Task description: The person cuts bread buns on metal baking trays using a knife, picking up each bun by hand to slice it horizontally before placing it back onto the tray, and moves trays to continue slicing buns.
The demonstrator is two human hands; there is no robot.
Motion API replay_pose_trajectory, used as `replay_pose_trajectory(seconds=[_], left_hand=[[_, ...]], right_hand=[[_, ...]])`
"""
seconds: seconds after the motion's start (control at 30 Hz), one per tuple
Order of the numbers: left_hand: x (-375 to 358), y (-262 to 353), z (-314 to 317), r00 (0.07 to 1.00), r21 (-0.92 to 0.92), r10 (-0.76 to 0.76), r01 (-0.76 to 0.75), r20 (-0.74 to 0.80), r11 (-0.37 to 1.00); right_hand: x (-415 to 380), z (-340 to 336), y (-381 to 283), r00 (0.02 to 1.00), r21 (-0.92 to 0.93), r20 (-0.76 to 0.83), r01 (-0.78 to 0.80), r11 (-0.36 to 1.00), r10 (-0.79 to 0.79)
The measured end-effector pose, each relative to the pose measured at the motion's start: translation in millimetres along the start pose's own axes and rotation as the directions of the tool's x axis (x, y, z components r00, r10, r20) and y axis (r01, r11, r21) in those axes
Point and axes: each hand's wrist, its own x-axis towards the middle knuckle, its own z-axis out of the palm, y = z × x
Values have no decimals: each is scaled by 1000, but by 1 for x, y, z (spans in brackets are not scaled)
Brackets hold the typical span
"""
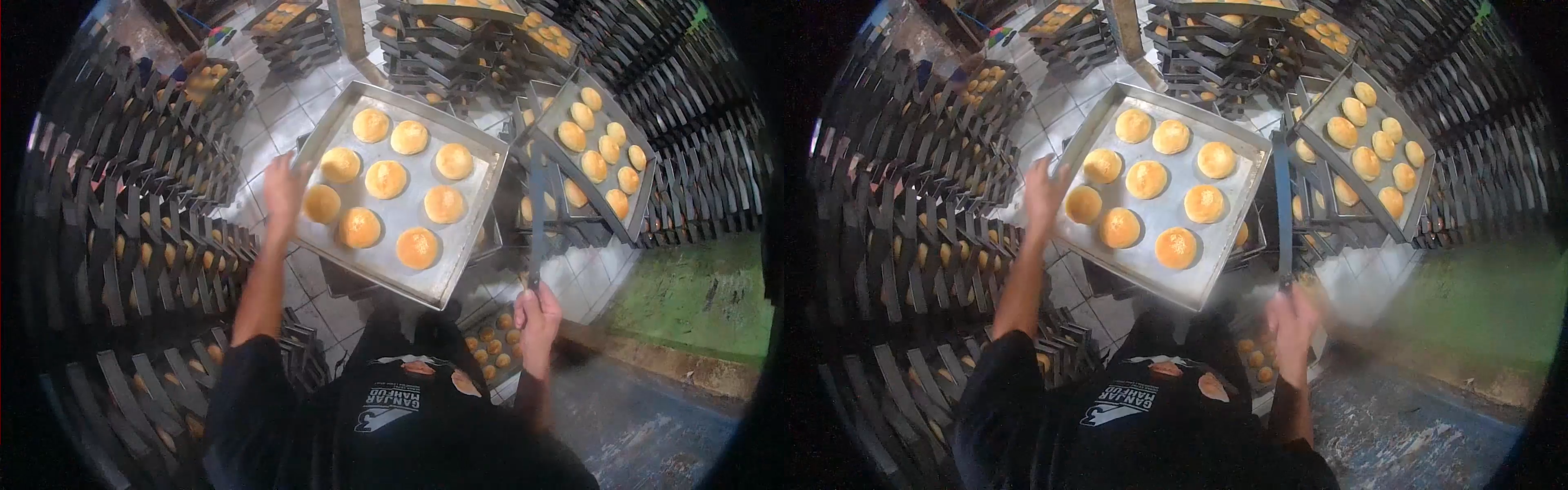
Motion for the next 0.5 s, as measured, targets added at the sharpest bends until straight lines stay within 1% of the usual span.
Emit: replay_pose_trajectory(seconds=[0.03,0.07,0.1,0.13,0.17,0.23,0.27,0.33,0.37,0.43,0.47,0.5], left_hand=[[-14,40,3,997,-209,-11,27,76,977],[-27,84,7,989,-405,-12,72,149,911],[-32,132,10,924,-407,-7,175,382,896],[-43,158,31,866,-357,38,166,499,919],[-51,179,56,812,-260,36,144,583,955],[-61,205,82,773,-222,-38,228,633,948],[-66,212,91,781,-211,-48,226,622,951],[-70,223,103,707,-317,-93,426,701,848],[-72,228,108,713,-308,-94,413,695,857],[-78,236,116,657,-218,-174,469,734,856],[-82,238,122,662,-211,-177,462,728,862],[-90,234,136,740,-290,-132,412,660,864]], right_hand=[[6,0,-1,1000,3,1,-4,1000,4],[15,2,-3,999,19,32,-28,999,27],[22,3,-4,997,36,65,-53,998,51],[28,3,-6,996,42,73,-51,998,47],[35,3,-8,995,35,96,-41,999,38],[50,-10,-10,988,36,149,-37,999,31],[58,-18,-10,986,46,164,-33,998,24],[74,-32,-10,970,112,242,2,994,-29],[82,-39,-11,967,102,253,5,995,-31],[91,-52,-16,961,119,274,-5,993,-28],[96,-58,-17,956,117,292,-12,993,-23],[100,-64,-18,955,129,296,-11,992,-28]])
